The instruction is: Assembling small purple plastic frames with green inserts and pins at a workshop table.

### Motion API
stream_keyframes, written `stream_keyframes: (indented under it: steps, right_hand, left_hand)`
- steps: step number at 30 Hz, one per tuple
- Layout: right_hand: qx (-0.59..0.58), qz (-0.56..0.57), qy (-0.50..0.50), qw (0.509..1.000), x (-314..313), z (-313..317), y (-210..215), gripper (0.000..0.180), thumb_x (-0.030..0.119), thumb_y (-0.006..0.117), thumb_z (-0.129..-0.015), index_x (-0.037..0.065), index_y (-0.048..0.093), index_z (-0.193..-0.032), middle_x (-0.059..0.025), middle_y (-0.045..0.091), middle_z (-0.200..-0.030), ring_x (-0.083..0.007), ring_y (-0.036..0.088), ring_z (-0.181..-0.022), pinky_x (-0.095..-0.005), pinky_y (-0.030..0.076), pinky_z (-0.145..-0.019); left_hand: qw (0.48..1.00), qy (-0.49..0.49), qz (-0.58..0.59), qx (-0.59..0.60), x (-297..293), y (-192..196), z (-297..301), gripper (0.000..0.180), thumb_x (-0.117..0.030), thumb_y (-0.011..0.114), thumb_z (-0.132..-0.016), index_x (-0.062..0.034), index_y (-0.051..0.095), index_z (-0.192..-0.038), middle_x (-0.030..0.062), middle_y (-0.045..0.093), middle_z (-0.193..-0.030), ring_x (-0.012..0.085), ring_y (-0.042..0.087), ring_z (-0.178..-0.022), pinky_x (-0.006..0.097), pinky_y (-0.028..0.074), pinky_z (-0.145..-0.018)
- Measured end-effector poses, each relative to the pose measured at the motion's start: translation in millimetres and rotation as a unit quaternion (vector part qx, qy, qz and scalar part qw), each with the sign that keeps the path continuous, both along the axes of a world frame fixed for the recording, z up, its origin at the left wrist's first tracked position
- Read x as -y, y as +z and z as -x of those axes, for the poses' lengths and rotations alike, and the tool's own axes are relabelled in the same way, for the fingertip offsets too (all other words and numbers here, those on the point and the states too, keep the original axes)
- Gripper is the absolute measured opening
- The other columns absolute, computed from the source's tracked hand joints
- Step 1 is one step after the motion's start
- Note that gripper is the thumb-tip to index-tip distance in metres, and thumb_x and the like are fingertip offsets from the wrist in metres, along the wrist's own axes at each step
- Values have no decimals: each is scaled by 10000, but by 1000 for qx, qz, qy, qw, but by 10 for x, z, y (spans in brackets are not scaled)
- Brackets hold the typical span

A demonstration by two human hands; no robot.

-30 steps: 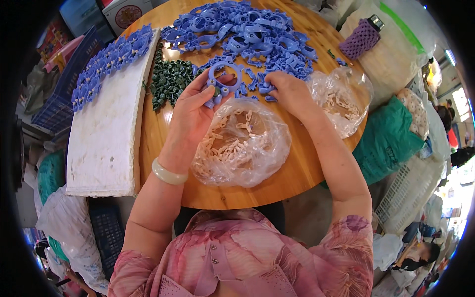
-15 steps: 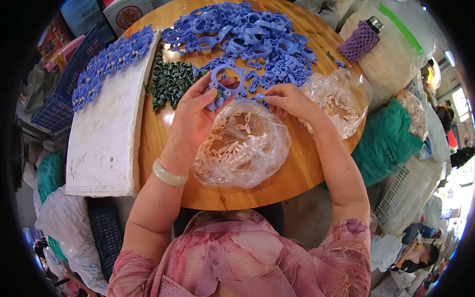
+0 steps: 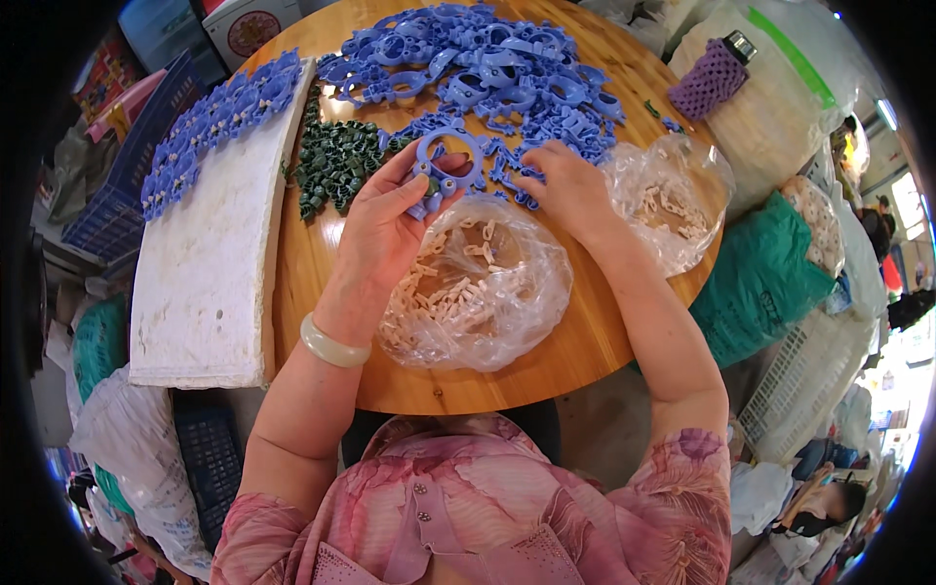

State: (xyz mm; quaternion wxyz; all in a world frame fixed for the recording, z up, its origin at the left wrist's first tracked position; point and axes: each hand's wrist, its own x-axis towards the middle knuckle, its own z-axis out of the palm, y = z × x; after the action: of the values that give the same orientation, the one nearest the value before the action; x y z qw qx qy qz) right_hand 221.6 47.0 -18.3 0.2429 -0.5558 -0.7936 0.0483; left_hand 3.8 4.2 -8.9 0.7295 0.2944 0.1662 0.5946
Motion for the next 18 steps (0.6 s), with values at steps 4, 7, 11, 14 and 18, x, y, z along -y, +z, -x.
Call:
stream_keyframes:
  steps: [4,7,11,14,18]
  right_hand:
    - [16,44,56,997,-8,87,37,198,219,635,-786,75,638,-923,-86,612,-853,-253,607,-833,-353,481,-696]
    - [24,38,50,998,-29,102,-24,169,187,624,-792,74,648,-916,-85,616,-857,-259,606,-839,-357,479,-708]
    - [35,34,51,998,-79,76,-62,151,151,608,-799,62,658,-910,-96,615,-873,-272,603,-837,-358,475,-724]
    - [-4,-4,72,997,-109,13,-60,150,112,617,-805,31,650,-928,-93,598,-846,-219,606,-755,-312,476,-671]
    - [-200,106,57,972,29,76,165,157,68,590,-831,24,646,-971,-50,585,-820,-149,595,-750,-262,478,-646]
  left_hand:
    - [1000,1,-1,0,-15,-11,6,443,25,462,-859,33,388,-1296,164,576,-1114,232,565,-1042,333,467,-888]
    - [1000,3,2,-1,-8,0,-4,443,26,462,-859,34,387,-1296,165,576,-1112,234,565,-1041,338,469,-891]
    - [1000,-4,0,1,-19,-5,4,438,27,462,-859,35,389,-1291,164,576,-1108,234,565,-1039,343,470,-895]
    - [1000,-8,-1,3,-25,-6,9,437,29,462,-857,36,388,-1288,157,575,-1110,228,566,-1039,340,472,-897]
    - [1000,-20,-1,13,-28,-35,0,438,32,465,-853,36,386,-1284,140,565,-1130,215,565,-1040,332,473,-907]
